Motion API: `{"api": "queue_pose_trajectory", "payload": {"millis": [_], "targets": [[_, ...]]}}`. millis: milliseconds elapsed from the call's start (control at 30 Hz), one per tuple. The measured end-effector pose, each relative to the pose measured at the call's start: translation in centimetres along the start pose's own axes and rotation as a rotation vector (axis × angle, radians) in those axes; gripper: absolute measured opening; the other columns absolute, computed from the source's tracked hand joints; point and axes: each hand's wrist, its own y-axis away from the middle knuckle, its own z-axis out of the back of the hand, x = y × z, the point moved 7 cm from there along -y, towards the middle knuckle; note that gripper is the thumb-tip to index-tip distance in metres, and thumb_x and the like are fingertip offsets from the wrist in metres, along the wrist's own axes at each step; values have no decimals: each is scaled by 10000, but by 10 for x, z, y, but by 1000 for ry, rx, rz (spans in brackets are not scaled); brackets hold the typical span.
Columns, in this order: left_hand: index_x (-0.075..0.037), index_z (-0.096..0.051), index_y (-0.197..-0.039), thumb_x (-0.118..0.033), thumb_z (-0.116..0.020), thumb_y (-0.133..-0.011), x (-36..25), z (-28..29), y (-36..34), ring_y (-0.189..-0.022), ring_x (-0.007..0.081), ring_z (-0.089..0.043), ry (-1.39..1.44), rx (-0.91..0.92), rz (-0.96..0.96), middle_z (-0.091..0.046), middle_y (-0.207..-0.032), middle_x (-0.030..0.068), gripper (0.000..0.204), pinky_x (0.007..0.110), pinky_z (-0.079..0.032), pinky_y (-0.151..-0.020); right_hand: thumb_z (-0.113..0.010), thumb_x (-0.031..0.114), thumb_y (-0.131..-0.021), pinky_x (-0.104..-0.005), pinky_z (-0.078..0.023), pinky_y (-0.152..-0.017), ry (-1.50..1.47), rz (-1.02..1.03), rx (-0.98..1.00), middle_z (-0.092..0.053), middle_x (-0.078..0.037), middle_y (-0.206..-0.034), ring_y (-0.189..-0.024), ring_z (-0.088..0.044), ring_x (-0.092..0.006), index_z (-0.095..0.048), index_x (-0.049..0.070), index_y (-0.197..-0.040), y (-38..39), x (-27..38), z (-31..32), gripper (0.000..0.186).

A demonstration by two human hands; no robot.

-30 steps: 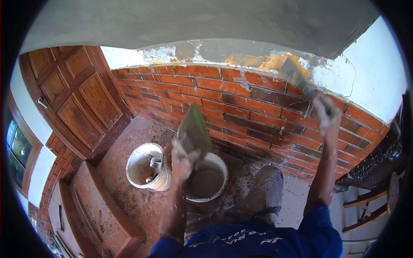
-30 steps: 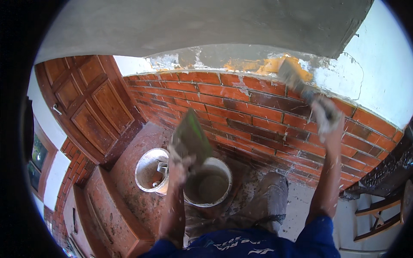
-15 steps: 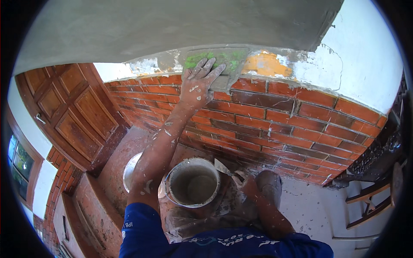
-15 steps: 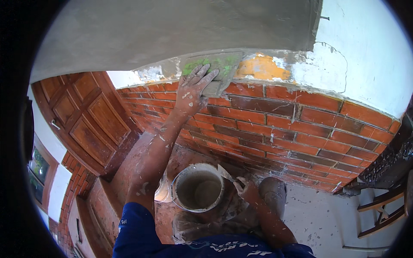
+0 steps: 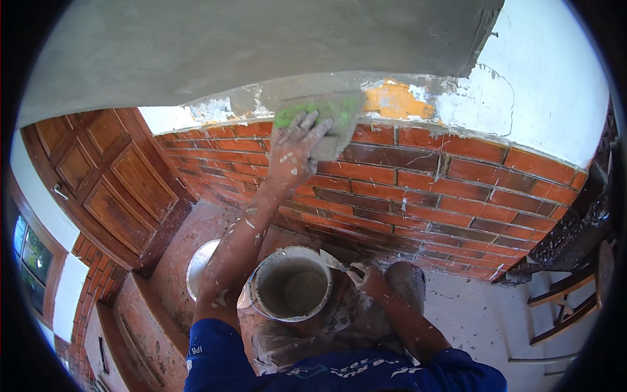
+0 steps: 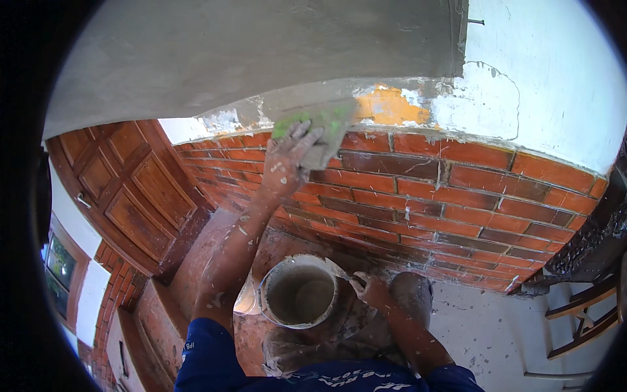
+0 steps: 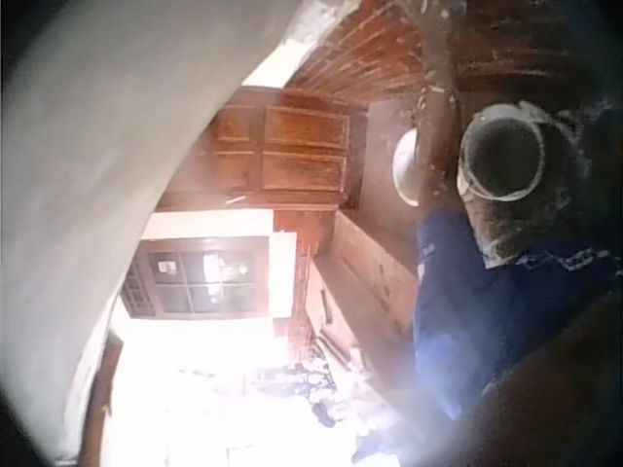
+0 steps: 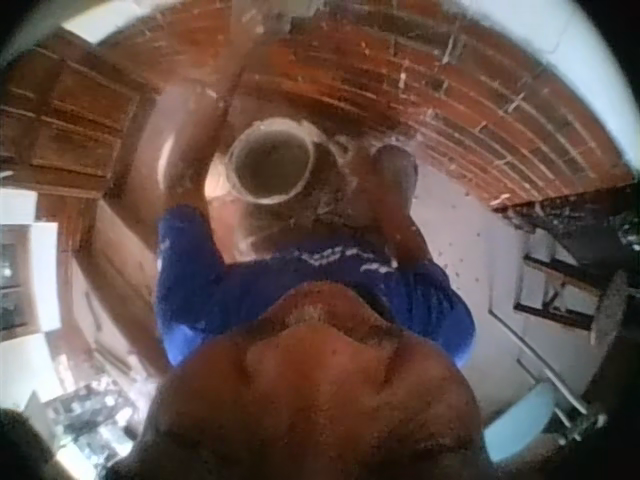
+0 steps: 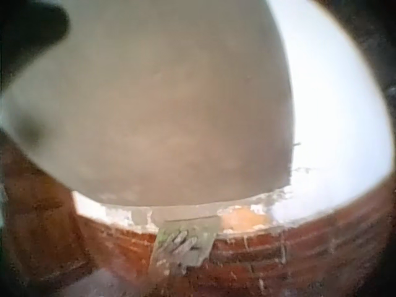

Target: The person applies plaster or mortar to a brick wall using a trowel and a hawk.

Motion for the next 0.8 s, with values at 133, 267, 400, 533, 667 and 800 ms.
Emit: {"api": "queue_pose_trajectory", "payload": {"millis": [133,267,400,533,667,800], "targets": [[-241,-462,-1404,-1,-716,-630,15,16,-25,-1334,284,-428,-9,-93,-17,-458,-1448,90,849,442,-351,-1018,-667,385,-847,-477,-524,-773,-13,1,-4,-682,-220,-902,-864,-647,-426,-678,80,-1085,-2,-5,-5,387],[-235,-465,-1404,18,-697,-608,17,0,-14,-1320,284,-445,-24,-44,-32,-472,-1438,80,867,451,-351,-992,-660,387,-851,-485,-522,-774,-18,16,-3,-687,-212,-925,-874,-648,-423,-679,96,-1097,-5,4,2,382],[-227,-476,-1396,-6,-693,-622,-8,-2,6,-1316,285,-451,36,67,-64,-481,-1429,87,834,452,-354,-966,-650,387,-860,-484,-506,-827,25,-59,54,-685,-210,-983,-927,-640,-418,-680,87,-1102,0,3,-1,387],[-220,-483,-1389,7,-721,-575,-44,20,-13,-1326,279,-438,44,-17,-52,-483,-1425,96,878,414,-349,-1003,-635,393,-870,-480,-486,-879,31,-64,131,-682,-211,-999,-958,-630,-421,-682,73,-1094,1,15,-3,393],[-171,-497,-1365,0,-704,-610,-61,52,-16,-1296,289,-464,199,-115,-9,-515,-1386,104,801,404,-360,-990,-682,333,-856,-428,-522,-813,4,-13,95,-681,-212,-1001,-932,-651,-387,-675,42,-1085,7,13,-2,370],[-40,-516,-1296,-10,-665,-721,3,47,79,-1196,279,-538,868,-312,560,-551,-1311,128,594,429,-431,-974,-703,266,-841,-398,-523,-812,-149,-51,-39,-681,-232,-971,-924,-660,-387,-678,39,-1081,8,19,32,332]]}}
